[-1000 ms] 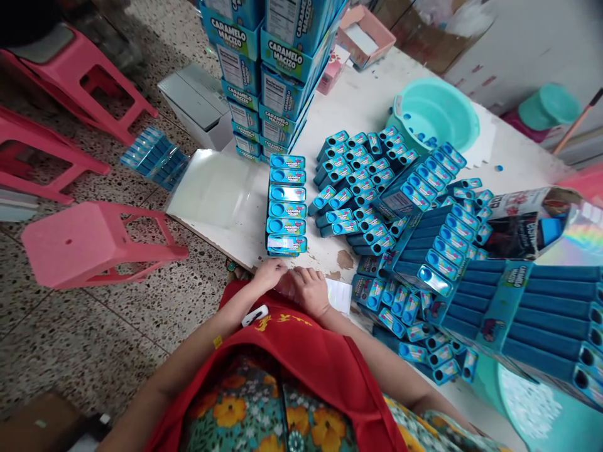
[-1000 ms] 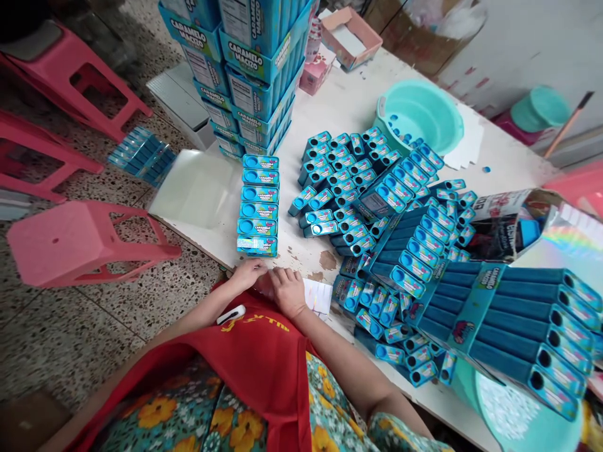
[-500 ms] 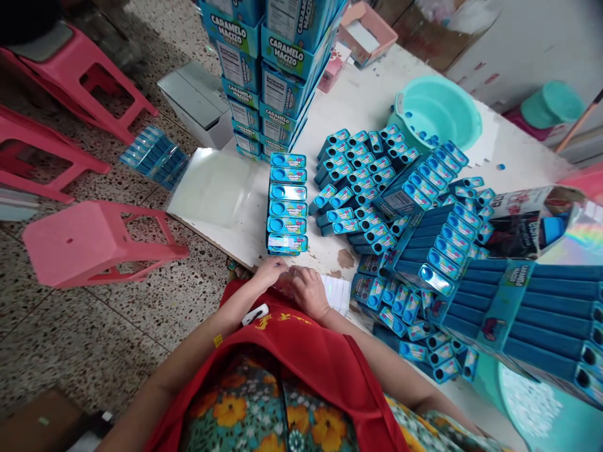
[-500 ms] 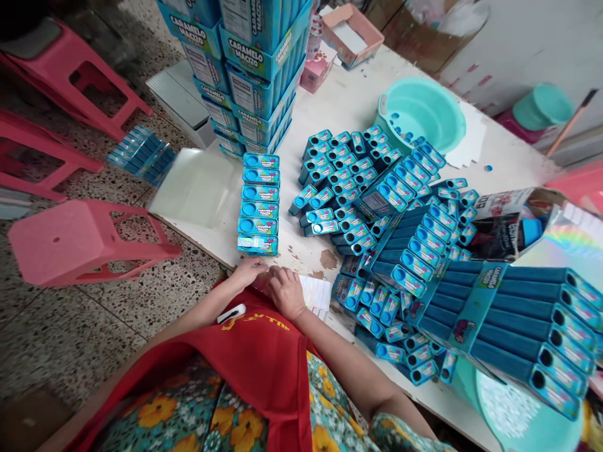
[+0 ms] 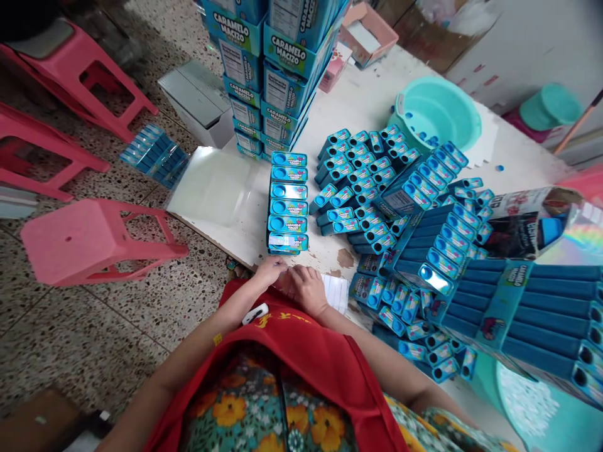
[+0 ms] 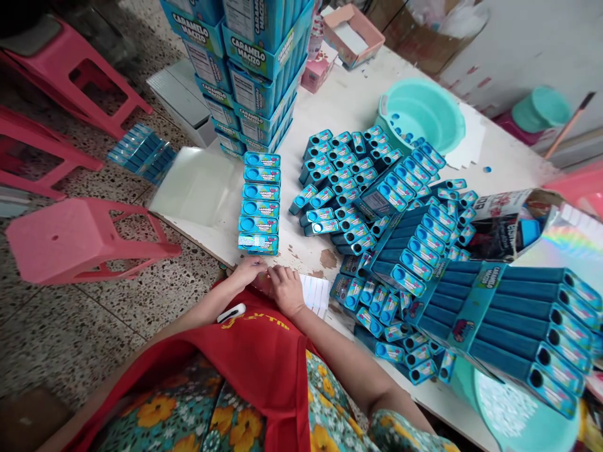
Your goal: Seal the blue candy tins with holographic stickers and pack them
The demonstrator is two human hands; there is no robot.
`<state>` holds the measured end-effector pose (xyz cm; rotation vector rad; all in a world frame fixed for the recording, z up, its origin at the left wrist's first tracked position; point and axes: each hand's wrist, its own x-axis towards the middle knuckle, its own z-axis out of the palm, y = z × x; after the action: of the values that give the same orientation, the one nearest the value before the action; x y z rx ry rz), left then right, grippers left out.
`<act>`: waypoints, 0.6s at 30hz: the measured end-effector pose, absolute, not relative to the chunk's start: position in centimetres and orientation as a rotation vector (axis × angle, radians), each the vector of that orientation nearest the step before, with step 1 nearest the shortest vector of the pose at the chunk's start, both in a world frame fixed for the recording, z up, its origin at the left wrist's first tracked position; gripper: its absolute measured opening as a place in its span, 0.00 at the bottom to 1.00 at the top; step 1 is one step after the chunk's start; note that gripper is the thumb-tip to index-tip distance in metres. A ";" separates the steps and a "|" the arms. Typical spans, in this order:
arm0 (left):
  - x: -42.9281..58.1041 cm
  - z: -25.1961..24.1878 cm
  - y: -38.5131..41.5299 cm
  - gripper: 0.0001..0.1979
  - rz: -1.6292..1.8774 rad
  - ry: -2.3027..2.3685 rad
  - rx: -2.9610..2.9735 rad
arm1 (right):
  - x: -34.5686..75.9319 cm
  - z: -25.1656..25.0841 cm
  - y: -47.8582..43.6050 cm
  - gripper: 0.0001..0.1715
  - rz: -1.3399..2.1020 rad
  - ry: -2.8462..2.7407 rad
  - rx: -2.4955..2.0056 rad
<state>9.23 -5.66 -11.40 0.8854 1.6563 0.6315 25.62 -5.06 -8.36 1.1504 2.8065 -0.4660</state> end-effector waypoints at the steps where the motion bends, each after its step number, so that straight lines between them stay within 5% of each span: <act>1: 9.2 -11.3 -5.6 0.08 0.625 1.663 0.886 | 25.7 -8.3 -5.1 0.22 -0.489 2.823 1.166; 10: 9.4 -11.2 -5.2 0.07 0.551 1.723 0.941 | 25.5 -6.3 -5.0 0.09 -0.598 2.928 1.115; 18: 7.1 -3.8 -7.9 0.17 0.825 1.760 1.116 | 24.3 4.6 -3.0 0.05 -1.472 2.932 1.463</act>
<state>7.14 -7.90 -3.84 1.1162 1.7604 0.8252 24.25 -2.96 4.55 1.4633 2.9318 -1.4722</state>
